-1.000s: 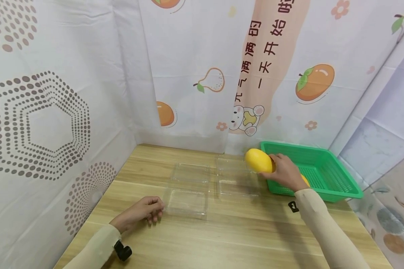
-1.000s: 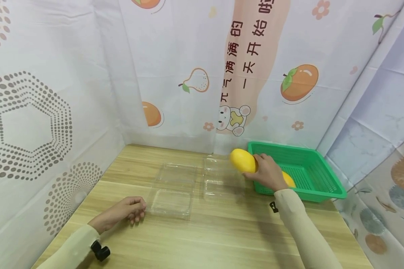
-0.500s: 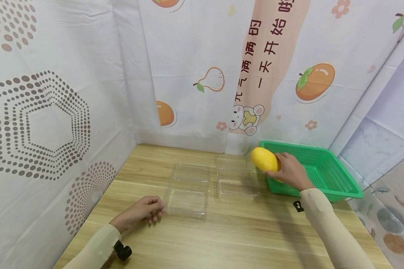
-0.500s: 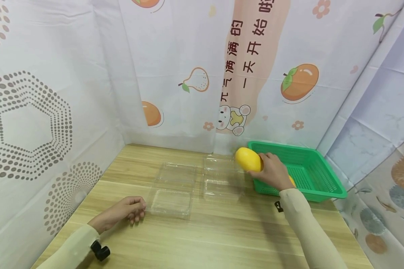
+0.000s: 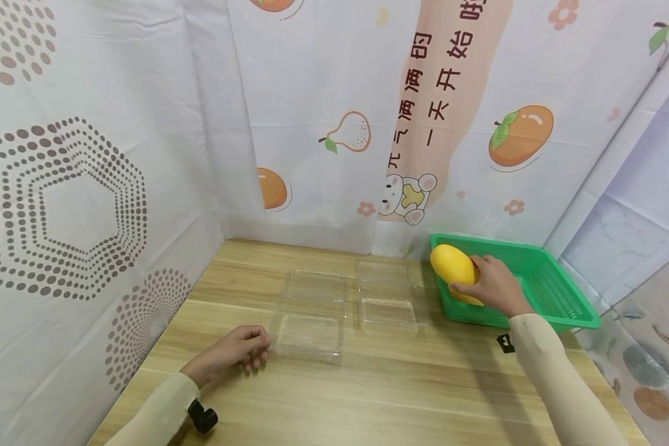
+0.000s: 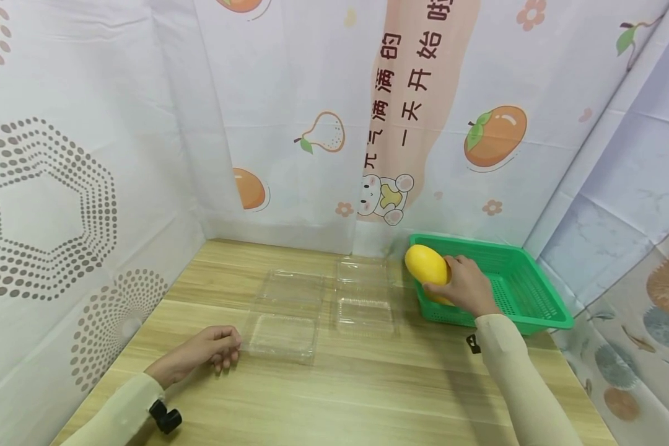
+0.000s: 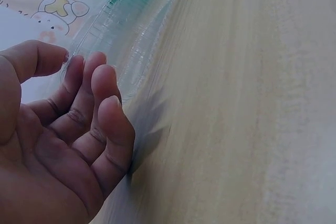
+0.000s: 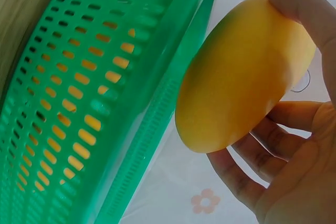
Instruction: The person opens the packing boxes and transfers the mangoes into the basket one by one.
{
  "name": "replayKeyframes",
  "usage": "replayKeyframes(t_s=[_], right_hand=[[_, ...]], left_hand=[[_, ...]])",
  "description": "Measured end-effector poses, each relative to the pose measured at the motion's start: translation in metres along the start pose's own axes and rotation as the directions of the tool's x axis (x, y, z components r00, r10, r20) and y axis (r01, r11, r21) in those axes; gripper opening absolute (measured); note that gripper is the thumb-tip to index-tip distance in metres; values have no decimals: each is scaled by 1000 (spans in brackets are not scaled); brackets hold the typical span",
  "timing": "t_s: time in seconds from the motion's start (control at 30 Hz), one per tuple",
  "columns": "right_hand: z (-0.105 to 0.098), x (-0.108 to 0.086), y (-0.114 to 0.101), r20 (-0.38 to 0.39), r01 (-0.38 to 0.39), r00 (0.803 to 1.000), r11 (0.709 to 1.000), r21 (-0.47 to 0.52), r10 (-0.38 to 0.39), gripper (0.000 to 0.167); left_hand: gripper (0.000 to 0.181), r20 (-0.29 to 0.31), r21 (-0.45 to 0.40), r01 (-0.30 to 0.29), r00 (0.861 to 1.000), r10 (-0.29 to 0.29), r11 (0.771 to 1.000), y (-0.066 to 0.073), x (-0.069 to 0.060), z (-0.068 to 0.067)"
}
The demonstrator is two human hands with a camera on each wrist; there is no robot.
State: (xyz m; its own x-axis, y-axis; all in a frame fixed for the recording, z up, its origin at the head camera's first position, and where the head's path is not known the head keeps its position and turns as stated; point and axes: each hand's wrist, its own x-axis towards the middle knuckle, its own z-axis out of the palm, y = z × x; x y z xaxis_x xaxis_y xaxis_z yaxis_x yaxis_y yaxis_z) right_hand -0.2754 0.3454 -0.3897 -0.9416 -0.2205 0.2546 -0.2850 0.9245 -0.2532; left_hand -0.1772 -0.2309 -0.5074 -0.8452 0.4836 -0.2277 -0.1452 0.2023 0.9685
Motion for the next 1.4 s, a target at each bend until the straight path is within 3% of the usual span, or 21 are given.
replayKeyframes(t_s=[0.77,1.4], right_hand=[[-9,-10,28,6,-64,998,998,-5,64,86],[-14,-20,67,4,-115,993,993,3,115,76]], left_hand=[[37,-16,-6,5,1000,-5,1000,-1,2,1],[36,-15,-7,-4,1000,4,1000,2,2,3]])
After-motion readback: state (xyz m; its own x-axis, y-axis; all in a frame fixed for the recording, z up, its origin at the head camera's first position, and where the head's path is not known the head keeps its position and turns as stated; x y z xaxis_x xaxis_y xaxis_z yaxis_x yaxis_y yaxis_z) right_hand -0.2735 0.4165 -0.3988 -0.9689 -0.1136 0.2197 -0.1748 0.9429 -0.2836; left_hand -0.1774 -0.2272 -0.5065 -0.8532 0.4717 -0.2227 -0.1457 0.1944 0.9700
